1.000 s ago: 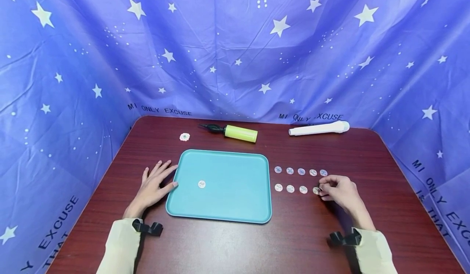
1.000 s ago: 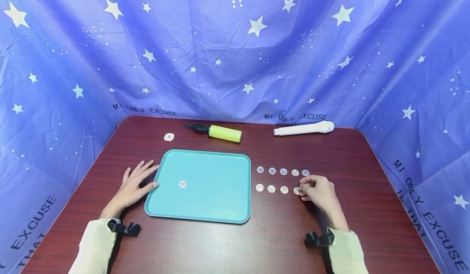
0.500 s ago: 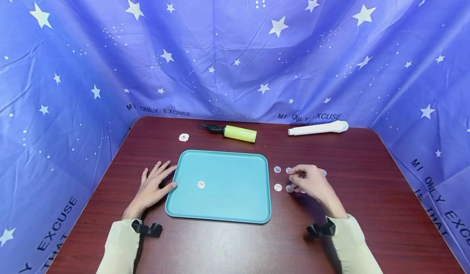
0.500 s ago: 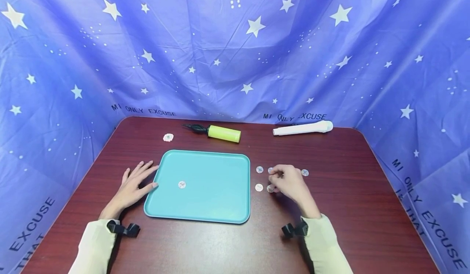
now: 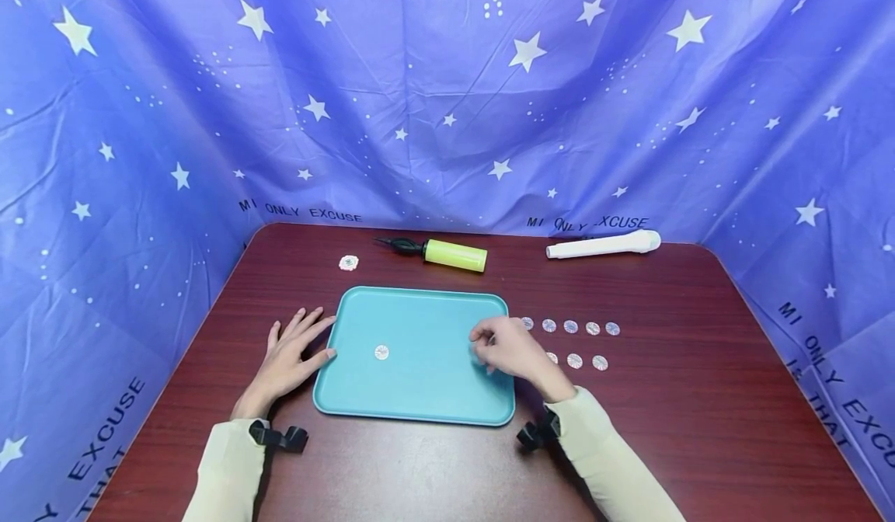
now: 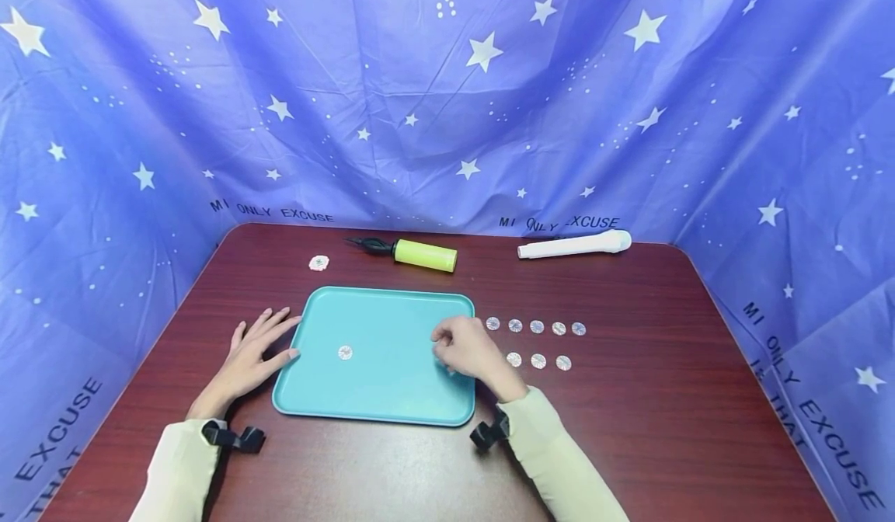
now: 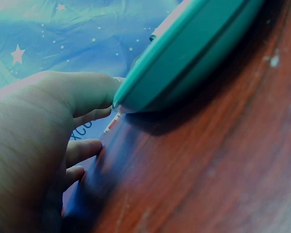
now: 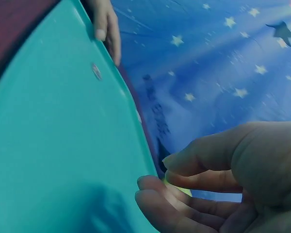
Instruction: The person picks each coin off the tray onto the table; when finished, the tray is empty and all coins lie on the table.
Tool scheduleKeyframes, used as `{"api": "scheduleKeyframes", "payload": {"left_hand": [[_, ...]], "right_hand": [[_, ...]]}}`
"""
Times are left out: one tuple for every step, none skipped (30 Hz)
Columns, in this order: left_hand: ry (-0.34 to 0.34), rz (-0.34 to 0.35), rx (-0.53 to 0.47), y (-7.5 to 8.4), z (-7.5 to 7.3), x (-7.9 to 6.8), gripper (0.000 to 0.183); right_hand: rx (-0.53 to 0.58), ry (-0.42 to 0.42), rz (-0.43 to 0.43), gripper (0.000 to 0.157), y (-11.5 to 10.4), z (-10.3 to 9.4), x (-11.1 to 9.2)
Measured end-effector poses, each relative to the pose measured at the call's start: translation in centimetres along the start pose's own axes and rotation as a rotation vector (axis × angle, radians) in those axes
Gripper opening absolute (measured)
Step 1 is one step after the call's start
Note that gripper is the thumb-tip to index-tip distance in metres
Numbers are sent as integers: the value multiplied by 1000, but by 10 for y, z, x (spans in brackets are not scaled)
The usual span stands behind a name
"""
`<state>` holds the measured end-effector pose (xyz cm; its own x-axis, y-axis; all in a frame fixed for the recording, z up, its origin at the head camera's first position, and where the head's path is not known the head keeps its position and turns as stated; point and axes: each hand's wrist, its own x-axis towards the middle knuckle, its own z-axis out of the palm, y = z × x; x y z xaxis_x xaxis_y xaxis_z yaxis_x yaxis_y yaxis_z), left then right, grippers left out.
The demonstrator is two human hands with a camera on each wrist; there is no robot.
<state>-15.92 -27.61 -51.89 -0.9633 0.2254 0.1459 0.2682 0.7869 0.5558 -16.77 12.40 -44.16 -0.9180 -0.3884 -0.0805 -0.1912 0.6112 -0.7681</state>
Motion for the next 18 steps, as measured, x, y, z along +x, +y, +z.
{"api": "scheduleKeyframes", "payload": {"left_hand": [[0,0,-2,0,0,0,61],[0,0,-3,0,0,0,61],[0,0,-4,0,0,0,61],[1,0,-5,0,1,0,61],[1,1,-6,-1,1,0,61],[1,2,-6,-1,1,0,61],[1,3,-6,-1,1,0,61],[1,4,-6,-1,1,0,61],[0,4,-6,-1,1,0,61],[0,4,-7,-2,1,0,61],[1,5,-6,-2,1,0,61],[1,5,-6,-2,1,0,61],[2,6,-6,-2,1,0,61],[2,6,-7,-2,1,0,61],[3,7,-7,-2,1,0,61],[3,8,-7,-2,1,0,61],[4,9,-7,-2,0,0,61],[3,9,-7,-1,0,0,61]], "right_hand": [[-4,-10,-6,17,-2,4,2],[-7,-20,-11,17,-5,8,5],[-13,-25,-17,16,-7,12,7],[-19,-30,-22,15,-9,16,9],[-26,-34,-28,15,-11,19,11],[-30,-38,-32,15,-13,22,12],[-35,-42,-33,15,-14,25,14],[-37,-47,-34,15,-16,27,15],[-38,-51,-35,15,-18,30,17],[-39,-57,-35,15,-19,32,18],[-42,-61,-36,15,-21,34,20],[-43,-65,-35,14,-23,36,21],[-45,-71,-35,14,-24,38,23],[-44,-78,-34,15,-26,41,25],[-47,-84,-36,15,-27,43,27],[-55,-89,-39,15,-29,45,28],[-60,-95,-42,16,-31,48,30],[-71,-100,-44,16,-32,50,32]]}}
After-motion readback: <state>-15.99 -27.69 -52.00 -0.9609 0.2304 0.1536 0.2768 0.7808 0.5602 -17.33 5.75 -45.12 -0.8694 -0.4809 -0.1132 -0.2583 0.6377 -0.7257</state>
